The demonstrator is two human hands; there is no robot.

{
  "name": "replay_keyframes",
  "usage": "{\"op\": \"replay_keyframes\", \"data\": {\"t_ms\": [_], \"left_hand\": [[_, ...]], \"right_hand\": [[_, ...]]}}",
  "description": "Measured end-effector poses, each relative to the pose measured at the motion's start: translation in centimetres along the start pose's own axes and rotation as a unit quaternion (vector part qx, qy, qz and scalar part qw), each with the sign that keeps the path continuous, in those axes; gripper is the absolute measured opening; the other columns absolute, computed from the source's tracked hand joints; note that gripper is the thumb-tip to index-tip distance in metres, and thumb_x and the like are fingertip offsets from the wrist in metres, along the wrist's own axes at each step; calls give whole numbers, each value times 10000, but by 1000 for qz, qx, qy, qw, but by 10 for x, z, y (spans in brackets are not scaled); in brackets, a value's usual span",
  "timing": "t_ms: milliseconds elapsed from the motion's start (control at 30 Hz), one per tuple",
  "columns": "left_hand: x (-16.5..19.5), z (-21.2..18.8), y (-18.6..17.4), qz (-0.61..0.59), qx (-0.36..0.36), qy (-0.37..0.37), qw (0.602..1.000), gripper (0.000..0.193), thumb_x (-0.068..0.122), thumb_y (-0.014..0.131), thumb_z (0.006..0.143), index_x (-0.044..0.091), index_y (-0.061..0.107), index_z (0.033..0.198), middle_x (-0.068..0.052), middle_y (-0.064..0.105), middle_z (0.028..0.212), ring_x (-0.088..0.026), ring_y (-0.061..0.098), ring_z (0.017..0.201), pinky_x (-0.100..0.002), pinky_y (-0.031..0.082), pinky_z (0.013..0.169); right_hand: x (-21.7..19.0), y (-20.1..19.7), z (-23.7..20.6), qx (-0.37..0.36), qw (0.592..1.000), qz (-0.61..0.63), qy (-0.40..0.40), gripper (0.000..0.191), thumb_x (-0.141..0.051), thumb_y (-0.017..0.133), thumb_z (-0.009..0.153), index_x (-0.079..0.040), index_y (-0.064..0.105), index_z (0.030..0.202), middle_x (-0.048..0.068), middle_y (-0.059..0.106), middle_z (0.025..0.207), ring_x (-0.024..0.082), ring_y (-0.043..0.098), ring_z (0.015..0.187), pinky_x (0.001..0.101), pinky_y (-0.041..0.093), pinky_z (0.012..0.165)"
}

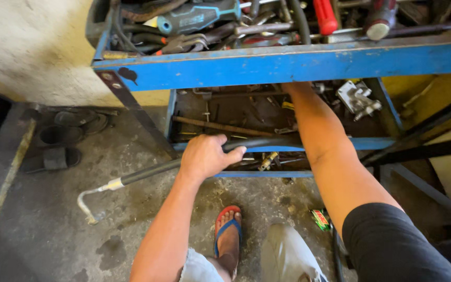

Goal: The person assembles a black hose with metal fittings, using a wrench to tighten connections and pliers to cut the hose. The person then attaches the hose to a radiator-like component and secures the fittings.

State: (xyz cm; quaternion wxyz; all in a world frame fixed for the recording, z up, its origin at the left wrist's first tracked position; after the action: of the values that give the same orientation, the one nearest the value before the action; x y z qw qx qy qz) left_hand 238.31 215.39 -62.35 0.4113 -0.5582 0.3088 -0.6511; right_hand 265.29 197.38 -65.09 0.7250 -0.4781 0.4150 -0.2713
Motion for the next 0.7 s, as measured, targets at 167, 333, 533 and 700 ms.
{"op": "replay_keyframes", "data": {"t_ms": [167,333,533,700], "left_hand": [[-9,-5,2,14,-9,-16,1000,623,634,712,772,18,696,684,-244,656,647,-439,658,660,-528,536,657],[3,-9,-6,13,1,-1,1000,595,627,716,755,36,717,692,-226,674,645,-426,671,659,-522,543,656],[32,-14,-16,35,2,16,999,595,622,704,782,34,713,692,-233,668,640,-427,667,652,-518,550,662],[32,-19,-9,50,-11,29,998,575,612,702,787,41,718,718,-214,681,648,-415,677,633,-517,555,655]], "right_hand": [[16,8,0,17,1000,6,14,260,-264,645,969,-72,608,1141,138,577,1044,299,514,929,435,399,809],[31,0,-6,23,1000,9,18,229,-253,641,973,-73,606,1112,126,567,1004,282,502,882,419,388,768],[34,-8,-13,9,1000,16,15,195,-240,636,978,-76,605,1077,110,555,955,261,487,825,399,375,718],[23,4,-2,10,1000,22,11,168,-229,632,982,-77,603,1048,97,545,914,244,474,778,382,364,676]]}}
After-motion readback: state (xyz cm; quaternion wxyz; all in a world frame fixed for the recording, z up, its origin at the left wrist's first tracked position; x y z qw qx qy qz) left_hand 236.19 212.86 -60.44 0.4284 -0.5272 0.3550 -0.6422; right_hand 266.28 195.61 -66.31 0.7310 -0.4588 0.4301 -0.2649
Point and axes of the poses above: each hand's wrist, its own z-axis towards the middle knuckle, its own y-axis out of the palm, x = y × z, the point moved 3 cm from there along z, towards the middle knuckle
